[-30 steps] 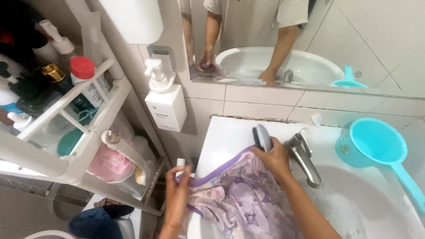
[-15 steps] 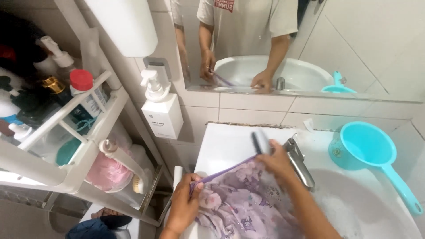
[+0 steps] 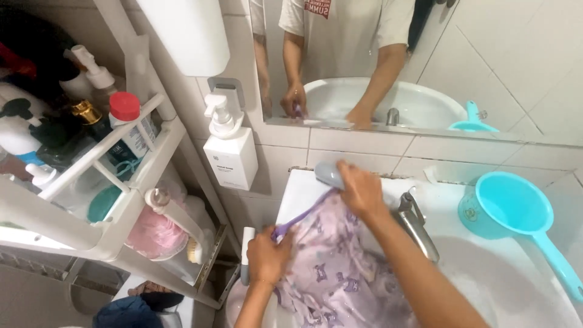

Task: Hand-washing pieces of clothing in a bathroom sink using a scrub brush and soapy water.

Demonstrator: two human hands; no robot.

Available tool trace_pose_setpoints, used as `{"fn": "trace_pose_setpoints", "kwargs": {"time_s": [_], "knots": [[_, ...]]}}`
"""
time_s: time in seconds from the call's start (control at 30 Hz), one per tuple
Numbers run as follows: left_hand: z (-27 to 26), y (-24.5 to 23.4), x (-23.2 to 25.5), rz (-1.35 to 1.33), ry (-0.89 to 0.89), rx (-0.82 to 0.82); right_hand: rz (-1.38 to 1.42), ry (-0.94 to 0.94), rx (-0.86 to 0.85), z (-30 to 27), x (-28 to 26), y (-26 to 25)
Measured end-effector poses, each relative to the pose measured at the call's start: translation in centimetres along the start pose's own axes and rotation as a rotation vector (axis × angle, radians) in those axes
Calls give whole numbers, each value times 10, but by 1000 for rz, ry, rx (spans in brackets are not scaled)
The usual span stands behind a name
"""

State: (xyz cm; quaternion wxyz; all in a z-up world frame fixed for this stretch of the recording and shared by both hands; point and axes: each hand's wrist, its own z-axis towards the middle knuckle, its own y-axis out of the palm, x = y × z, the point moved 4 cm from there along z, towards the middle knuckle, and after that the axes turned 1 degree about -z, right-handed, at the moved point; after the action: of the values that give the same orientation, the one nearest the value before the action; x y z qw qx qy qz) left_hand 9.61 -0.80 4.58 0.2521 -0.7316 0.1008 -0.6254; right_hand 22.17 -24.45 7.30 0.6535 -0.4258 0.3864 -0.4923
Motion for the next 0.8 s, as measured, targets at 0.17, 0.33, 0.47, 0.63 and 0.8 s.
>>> {"fn": "trace_pose_setpoints", "kwargs": {"time_s": [0.17, 0.33, 0.47, 0.63, 0.8], "knots": [[10, 1, -14, 155, -48, 103, 372, 295, -143, -19, 3, 23], [11, 3, -12, 303, -134, 162, 470, 349, -333, -23, 2, 25], [8, 1, -7, 355, -118, 149, 386, 338, -334, -13, 16, 32], [19, 5, -12, 362, -58, 152, 352, 243, -85, -37, -4, -7], [17, 7, -7, 354, 47, 148, 408, 379, -442, -166, -13, -11]]}}
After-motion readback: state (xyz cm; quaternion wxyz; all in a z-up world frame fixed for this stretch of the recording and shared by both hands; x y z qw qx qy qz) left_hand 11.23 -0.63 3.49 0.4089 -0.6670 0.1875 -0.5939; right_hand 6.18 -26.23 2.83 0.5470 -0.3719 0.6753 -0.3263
